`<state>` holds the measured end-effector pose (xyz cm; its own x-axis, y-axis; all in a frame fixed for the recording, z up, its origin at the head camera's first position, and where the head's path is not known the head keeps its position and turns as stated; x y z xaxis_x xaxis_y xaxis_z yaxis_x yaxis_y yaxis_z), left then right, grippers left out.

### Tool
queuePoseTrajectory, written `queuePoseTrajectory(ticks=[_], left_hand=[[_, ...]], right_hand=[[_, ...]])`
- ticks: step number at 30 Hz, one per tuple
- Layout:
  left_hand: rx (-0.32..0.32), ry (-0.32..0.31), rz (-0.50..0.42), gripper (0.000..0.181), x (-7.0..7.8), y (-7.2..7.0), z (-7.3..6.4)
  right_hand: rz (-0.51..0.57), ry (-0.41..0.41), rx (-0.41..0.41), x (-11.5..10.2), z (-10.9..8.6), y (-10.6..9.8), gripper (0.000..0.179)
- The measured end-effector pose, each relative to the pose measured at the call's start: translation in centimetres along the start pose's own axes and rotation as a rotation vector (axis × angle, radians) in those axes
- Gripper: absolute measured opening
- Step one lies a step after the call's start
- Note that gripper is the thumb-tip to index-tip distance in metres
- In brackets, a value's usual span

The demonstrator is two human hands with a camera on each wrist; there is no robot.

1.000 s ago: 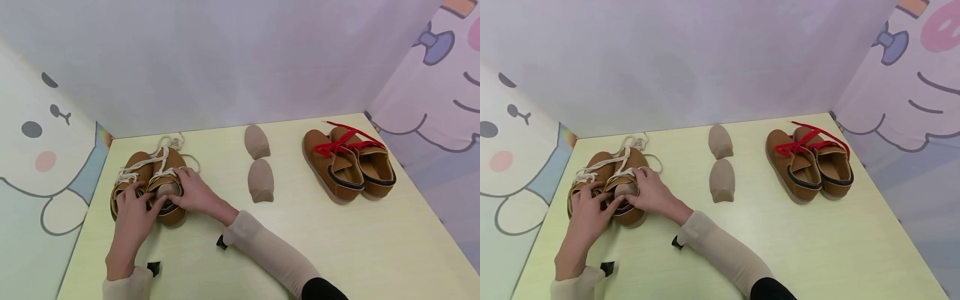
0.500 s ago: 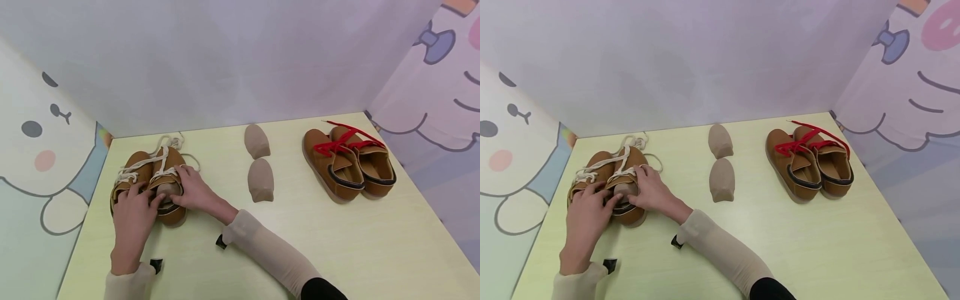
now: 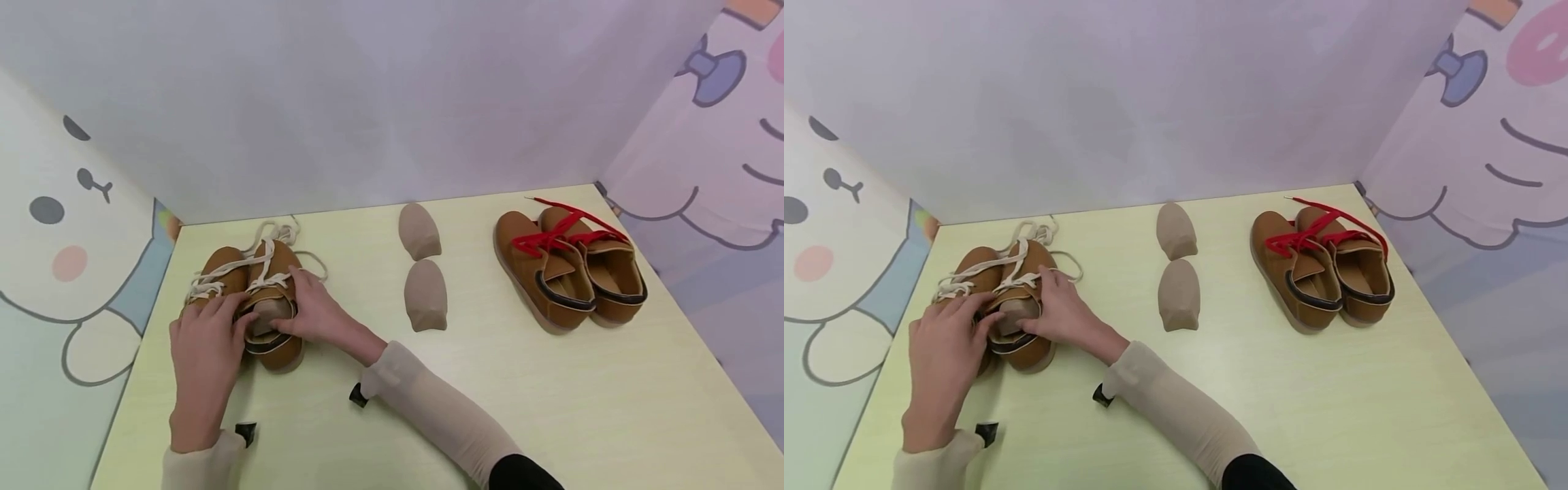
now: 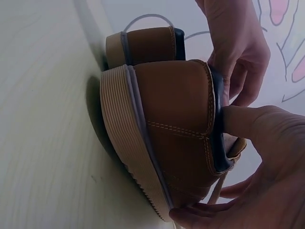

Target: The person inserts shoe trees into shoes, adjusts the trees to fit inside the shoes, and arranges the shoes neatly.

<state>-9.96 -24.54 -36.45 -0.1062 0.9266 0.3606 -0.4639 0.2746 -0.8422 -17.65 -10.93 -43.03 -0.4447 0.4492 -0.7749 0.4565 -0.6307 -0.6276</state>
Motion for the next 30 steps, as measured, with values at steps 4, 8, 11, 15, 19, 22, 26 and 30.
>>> queuePoseTrajectory(ticks=[4,8,11,15,19,22,26,30], left_hand=[[-0.031,0.06,0.005,0.028,-0.1,0.0,0.5],[-0.065,0.104,-0.02,0.027,0.1,0.3,1.1],[-0.096,0.132,-0.037,0.026,0.5,0.9,1.4],[-0.142,0.121,-0.055,0.024,0.6,1.9,1.6],[-0.184,0.086,-0.064,0.021,0.1,2.6,1.6],[-0.207,0.069,-0.061,0.015,-0.1,3.0,1.5],[-0.21,0.069,-0.053,0.01,-0.1,3.2,1.4],[-0.193,0.081,-0.049,0.011,0.1,3.2,1.4]], right_hand=[[0.012,-0.01,0.001,-0.1,0.3,0.0,0.102],[-0.009,-0.026,0.016,-0.1,0.5,0.1,0.101],[-0.034,-0.034,0.02,-0.1,0.8,0.2,0.101],[-0.061,-0.029,0.021,-0.3,1.0,0.4,0.102],[-0.075,-0.008,0.032,-0.4,1.1,0.5,0.101],[-0.087,-0.004,0.047,-0.3,1.1,0.5,0.099],[-0.126,-0.018,0.072,-0.2,1.1,0.6,0.092],[-0.185,-0.031,0.102,-0.1,1.3,0.6,0.084]])
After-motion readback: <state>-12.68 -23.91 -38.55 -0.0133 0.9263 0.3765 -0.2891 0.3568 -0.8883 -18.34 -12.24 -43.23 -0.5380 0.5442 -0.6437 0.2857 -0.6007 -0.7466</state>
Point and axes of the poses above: each hand's wrist, its own z-axis towards the middle knuckle, its own y-axis out of the palm, x = y × z, the point moved 6 cm from there along z, towards the middle knuckle, and after that the axes turned 15 degrees about -y, right-handed, at the moved point
